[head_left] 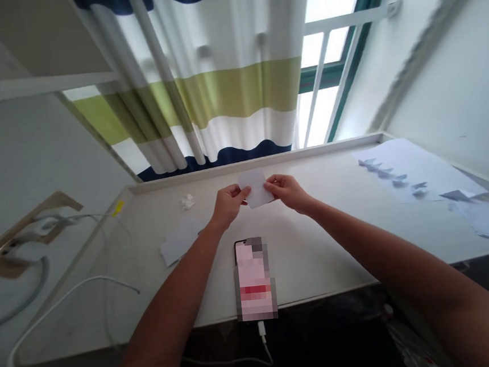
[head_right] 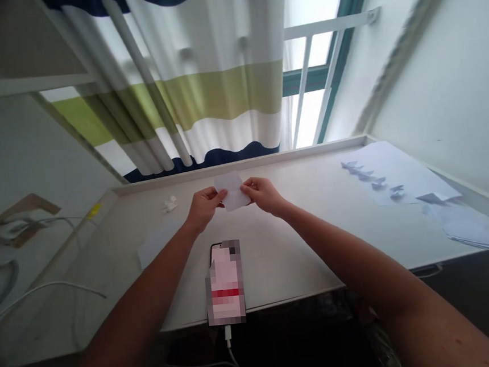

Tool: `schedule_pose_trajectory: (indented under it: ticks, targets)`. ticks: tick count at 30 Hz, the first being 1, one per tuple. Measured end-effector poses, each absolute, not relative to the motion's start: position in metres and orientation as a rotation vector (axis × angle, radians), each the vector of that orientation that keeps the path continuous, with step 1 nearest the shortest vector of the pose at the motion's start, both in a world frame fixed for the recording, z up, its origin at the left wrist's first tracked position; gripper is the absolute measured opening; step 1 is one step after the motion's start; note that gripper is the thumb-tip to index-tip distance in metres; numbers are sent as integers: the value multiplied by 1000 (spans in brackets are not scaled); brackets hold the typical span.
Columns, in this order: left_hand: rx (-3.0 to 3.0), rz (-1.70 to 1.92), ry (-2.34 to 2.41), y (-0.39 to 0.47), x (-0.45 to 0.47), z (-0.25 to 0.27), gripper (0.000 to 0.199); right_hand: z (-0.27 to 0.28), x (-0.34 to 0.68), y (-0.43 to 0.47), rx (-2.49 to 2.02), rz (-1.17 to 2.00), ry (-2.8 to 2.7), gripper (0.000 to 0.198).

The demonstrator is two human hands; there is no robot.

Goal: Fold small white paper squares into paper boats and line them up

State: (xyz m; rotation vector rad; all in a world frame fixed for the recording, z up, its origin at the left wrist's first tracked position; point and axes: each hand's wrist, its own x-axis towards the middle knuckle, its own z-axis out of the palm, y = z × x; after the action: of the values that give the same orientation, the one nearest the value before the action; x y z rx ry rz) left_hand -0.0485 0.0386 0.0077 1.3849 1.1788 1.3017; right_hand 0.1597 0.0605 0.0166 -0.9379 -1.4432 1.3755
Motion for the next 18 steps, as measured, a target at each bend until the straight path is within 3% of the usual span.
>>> schedule_pose_trajectory:
  ticks: [13,15,18]
  targets:
    - [1363,1331,1132,25,-22,-15,50,-28,198,51,-779,1622,-1307,50]
    - [1356,1292,1092,22,-19,-14,50,-27,200,50,-760,1629,-1245,46]
    - [1330,1292,1026,19,-17,-12,34,-22,207,49,-700,1646,-1228,26]
